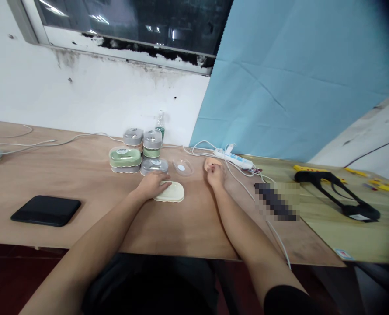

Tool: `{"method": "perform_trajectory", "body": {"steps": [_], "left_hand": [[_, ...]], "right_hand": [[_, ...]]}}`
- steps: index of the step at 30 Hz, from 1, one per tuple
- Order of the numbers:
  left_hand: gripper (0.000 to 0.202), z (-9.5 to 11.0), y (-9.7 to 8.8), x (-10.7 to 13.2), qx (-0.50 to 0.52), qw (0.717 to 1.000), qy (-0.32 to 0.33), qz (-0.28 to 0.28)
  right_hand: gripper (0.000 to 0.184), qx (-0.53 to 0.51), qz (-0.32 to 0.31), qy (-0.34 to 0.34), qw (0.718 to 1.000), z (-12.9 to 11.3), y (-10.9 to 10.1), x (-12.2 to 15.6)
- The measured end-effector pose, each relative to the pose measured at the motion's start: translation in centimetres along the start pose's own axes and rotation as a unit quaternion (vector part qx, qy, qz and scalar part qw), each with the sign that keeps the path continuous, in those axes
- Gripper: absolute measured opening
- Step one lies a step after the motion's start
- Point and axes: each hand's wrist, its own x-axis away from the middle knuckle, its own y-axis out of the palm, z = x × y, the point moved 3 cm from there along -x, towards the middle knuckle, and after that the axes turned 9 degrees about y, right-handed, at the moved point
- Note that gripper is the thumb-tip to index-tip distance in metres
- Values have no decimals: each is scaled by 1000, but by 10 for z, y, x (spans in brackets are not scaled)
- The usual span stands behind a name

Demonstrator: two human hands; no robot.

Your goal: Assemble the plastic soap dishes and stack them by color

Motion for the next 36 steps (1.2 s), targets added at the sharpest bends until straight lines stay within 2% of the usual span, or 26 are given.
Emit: {"method": "perform_trajectory", "body": {"steps": [3,6,8,11,13,15,17,19,23,26,30,36], "left_hand": [[36,0,-3,0,8,999,-6,30],[40,0,-9,1,13,996,-8,89],[48,0,-14,3,17,991,-26,127],[61,-1,-20,5,27,984,-71,164],[65,-2,-24,6,38,980,-86,177],[63,-3,-26,7,47,979,-89,179],[57,-4,-28,7,51,979,-99,170],[54,-5,-29,7,53,979,-125,149],[54,-8,-30,8,33,979,-172,101],[50,-7,-30,7,23,989,-142,44],[48,-9,-29,7,-6,995,-92,-32],[45,-19,-23,8,-11,993,-91,-74]], "right_hand": [[33,-99,58,-35,993,-10,-11,6],[35,-241,34,-58,968,-27,-16,17],[32,-350,-40,-37,935,-40,-13,27],[29,-476,-213,-8,853,-63,-4,50],[30,-505,-298,-11,810,-76,0,69],[33,-504,-342,-13,793,-84,3,85],[36,-488,-347,-10,801,-87,5,96],[39,-466,-323,-23,823,-85,4,99],[40,-357,-246,-141,890,-79,-8,94],[34,-237,-204,-215,925,-75,-16,88],[35,-137,-219,-271,927,-74,-15,86],[40,-91,-259,-302,913,-74,-5,89]]}}
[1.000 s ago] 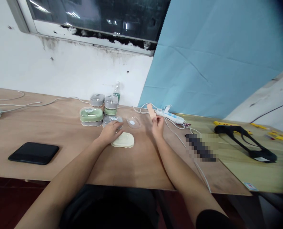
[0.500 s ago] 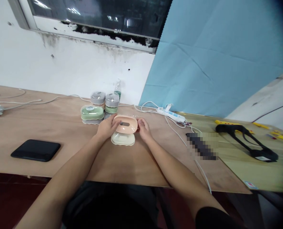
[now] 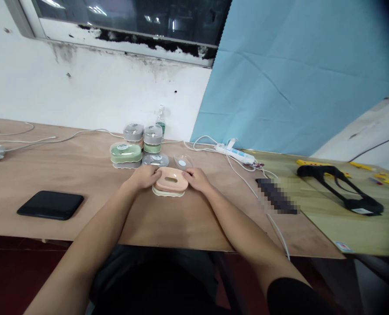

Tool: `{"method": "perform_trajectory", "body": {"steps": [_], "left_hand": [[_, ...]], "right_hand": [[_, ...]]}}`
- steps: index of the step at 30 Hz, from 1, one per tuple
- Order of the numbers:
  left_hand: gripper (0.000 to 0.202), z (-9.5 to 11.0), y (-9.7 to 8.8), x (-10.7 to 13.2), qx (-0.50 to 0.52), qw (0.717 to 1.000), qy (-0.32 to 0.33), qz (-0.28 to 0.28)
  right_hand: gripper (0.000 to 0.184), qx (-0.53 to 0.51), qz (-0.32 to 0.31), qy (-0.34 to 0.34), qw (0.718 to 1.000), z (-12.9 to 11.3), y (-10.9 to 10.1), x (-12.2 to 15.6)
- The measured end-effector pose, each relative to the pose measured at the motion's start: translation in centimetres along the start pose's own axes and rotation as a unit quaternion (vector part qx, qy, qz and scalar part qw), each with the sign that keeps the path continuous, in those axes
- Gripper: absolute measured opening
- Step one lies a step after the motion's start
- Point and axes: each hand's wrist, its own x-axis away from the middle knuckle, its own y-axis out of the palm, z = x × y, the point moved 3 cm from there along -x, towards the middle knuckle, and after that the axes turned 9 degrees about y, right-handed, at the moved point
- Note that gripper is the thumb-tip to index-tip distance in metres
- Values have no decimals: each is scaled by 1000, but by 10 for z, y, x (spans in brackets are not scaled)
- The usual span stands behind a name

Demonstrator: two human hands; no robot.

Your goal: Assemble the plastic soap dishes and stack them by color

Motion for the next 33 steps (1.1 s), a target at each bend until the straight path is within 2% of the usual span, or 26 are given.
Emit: {"method": "perform_trajectory", "body": {"steps": [8,15,20,27,33], "left_hand": [[37,3,4,1,70,996,17,-46],[37,-1,10,5,155,980,-44,-120],[38,0,9,6,219,964,-43,-144],[36,2,8,6,241,959,-41,-141],[35,3,6,7,260,959,-39,-108]], "right_hand": [[43,27,-26,33,999,7,9,-2],[42,15,-10,28,999,9,13,-3],[42,-2,-19,29,999,10,13,-2],[44,-5,-11,21,1000,11,14,-2],[45,-5,3,27,1000,17,16,-2]]}}
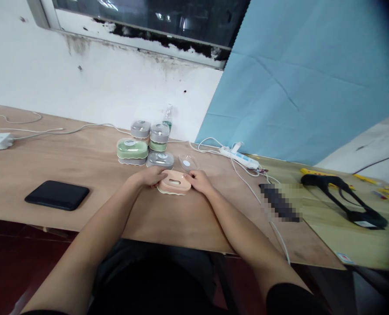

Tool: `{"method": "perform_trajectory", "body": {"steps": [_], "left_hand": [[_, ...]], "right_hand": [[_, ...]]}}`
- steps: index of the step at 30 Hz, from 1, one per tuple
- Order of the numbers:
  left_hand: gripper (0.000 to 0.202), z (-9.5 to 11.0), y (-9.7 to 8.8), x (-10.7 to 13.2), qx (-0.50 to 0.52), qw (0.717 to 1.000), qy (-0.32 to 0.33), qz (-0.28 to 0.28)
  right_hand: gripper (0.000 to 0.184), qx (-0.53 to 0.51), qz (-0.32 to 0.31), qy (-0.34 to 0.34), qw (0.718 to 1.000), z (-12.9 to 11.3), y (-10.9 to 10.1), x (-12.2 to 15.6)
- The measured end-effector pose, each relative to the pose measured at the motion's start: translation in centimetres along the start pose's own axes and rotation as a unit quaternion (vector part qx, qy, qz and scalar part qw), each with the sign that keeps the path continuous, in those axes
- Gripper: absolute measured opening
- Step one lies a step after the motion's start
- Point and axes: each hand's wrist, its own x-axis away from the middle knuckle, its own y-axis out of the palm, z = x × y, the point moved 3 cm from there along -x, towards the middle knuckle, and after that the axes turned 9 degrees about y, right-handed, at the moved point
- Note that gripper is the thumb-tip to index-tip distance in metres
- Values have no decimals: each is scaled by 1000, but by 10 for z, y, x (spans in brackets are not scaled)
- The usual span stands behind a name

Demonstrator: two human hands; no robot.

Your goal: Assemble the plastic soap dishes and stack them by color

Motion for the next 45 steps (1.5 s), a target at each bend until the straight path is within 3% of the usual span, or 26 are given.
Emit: {"method": "perform_trajectory", "body": {"steps": [6,12,18,20,25,30,33,39,45], "left_hand": [[38,2,-1,-1,-45,998,1,36],[42,-5,0,-2,-78,995,-65,-5],[42,-13,3,-3,-87,993,-73,-17],[42,-12,4,-3,-110,992,-69,2],[42,-6,3,-6,-183,981,-35,60],[44,-9,2,-8,-218,972,-55,68],[42,-12,0,-9,-242,964,-60,89],[42,-5,-6,-7,-241,950,-49,193],[67,11,-8,-2,-186,939,28,287]], "right_hand": [[45,5,28,-9,1000,2,-2,0],[43,-1,43,-10,999,-1,-4,1],[44,-7,-20,-6,1000,-2,-1,0],[39,-21,-12,-5,1000,-2,-3,-2],[34,-17,87,34,995,6,-10,-7],[26,63,60,109,990,19,-7,-11],[16,63,84,122,987,20,-8,-12],[31,-24,220,85,971,12,-20,-8],[39,-95,233,-18,968,-5,-21,6]]}}
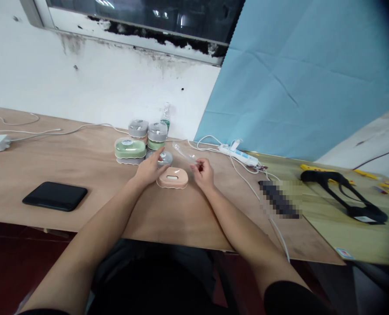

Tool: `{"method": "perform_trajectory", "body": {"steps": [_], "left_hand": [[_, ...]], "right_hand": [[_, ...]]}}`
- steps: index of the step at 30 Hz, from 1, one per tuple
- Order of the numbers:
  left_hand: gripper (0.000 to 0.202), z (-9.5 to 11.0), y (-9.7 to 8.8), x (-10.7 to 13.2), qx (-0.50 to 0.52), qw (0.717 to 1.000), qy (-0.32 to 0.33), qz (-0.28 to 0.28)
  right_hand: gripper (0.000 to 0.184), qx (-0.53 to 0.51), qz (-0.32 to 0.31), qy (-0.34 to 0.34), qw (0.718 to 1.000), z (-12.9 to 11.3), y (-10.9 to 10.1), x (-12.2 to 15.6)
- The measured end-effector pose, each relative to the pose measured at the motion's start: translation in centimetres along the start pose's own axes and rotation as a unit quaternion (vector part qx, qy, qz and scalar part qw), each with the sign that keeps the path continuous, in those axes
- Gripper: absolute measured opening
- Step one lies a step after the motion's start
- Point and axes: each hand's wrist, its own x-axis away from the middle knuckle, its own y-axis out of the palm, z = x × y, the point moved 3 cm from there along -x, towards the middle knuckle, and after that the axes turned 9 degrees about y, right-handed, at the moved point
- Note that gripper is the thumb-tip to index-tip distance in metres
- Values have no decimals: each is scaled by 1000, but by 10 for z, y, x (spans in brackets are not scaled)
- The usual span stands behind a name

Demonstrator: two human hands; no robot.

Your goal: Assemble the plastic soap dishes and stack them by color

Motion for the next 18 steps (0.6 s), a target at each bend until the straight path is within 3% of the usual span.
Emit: {"method": "perform_trajectory", "body": {"steps": [5,8,11,14,18], "left_hand": [[61,7,-6,1,4,999,36,36],[56,8,-4,1,13,999,44,10],[66,8,-2,1,28,999,42,-14],[74,7,-1,1,21,999,30,-37],[70,3,1,1,-13,997,-1,-72]], "right_hand": [[52,11,-50,6,999,-7,1,10],[51,-7,-57,38,998,-6,2,8],[50,-20,-68,70,995,-5,4,4],[52,-29,-95,90,991,-4,10,2],[56,-9,-142,110,984,1,17,1]]}}
